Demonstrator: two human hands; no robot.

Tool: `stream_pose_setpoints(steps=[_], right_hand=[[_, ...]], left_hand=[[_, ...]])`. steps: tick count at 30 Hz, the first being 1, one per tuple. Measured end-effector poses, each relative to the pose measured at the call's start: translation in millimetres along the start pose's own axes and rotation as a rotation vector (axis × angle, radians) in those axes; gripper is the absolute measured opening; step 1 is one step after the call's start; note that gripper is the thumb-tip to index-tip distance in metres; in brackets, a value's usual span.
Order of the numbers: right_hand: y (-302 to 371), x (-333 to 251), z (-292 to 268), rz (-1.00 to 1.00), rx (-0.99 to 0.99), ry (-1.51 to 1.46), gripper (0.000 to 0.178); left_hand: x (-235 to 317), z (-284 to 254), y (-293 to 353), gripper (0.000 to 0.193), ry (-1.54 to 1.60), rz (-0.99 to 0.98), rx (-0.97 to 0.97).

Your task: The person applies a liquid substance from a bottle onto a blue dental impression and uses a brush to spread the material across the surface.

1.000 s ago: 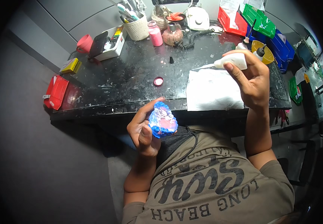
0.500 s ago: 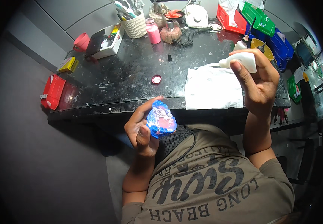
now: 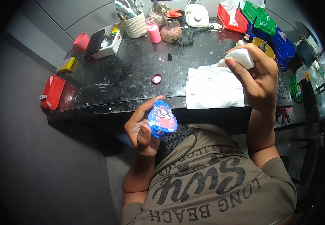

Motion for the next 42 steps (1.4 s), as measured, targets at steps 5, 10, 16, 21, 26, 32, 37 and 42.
stream_pose_setpoints(steps=[5,10,16,21,26,32,37,42], right_hand=[[-2.2,-1.2,0.6,-0.037,-0.006,0.001,0.015],[-3.3,-1.2,0.6,-0.017,-0.002,-0.001,0.015],[-15.0,-4.3,-1.5,-0.055,-0.082,0.135,0.019],[-36.0,-9.0,1.5,-0.082,-0.270,0.278,0.023],[-51.8,-16.3,8.5,-0.070,-0.357,0.334,0.031],[-62.7,-21.2,7.9,-0.170,-0.409,0.352,0.035],[-65.1,-26.7,0.6,-0.329,-0.339,0.416,0.036],[-76.0,-39.2,-6.2,-0.138,-0.418,0.484,0.033]], left_hand=[[-0.8,-2.9,-3.3,0.093,-0.058,0.104,-0.106],[-4.0,-5.1,-2.0,0.094,-0.054,0.112,-0.091],[-3.8,-4.1,-1.7,0.095,-0.068,0.091,-0.088],[-4.8,-4.7,-1.5,0.097,-0.072,0.076,-0.086],[-3.3,-4.0,-0.6,0.097,-0.072,0.069,-0.079],[-4.6,-5.4,-1.5,0.095,-0.101,0.108,-0.087],[-5.7,-5.5,-1.0,0.094,-0.090,0.113,-0.092],[-6.9,-4.8,-0.7,0.093,-0.070,0.106,-0.093]])
Point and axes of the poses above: each hand's wrist, its own y-axis away from the middle knuckle, its own z-axis out of the palm, x = y × z, the point moved 5 cm from there along -y, towards the middle knuckle, and after that the axes turned 6 degrees about z, right-handed, at the moved point
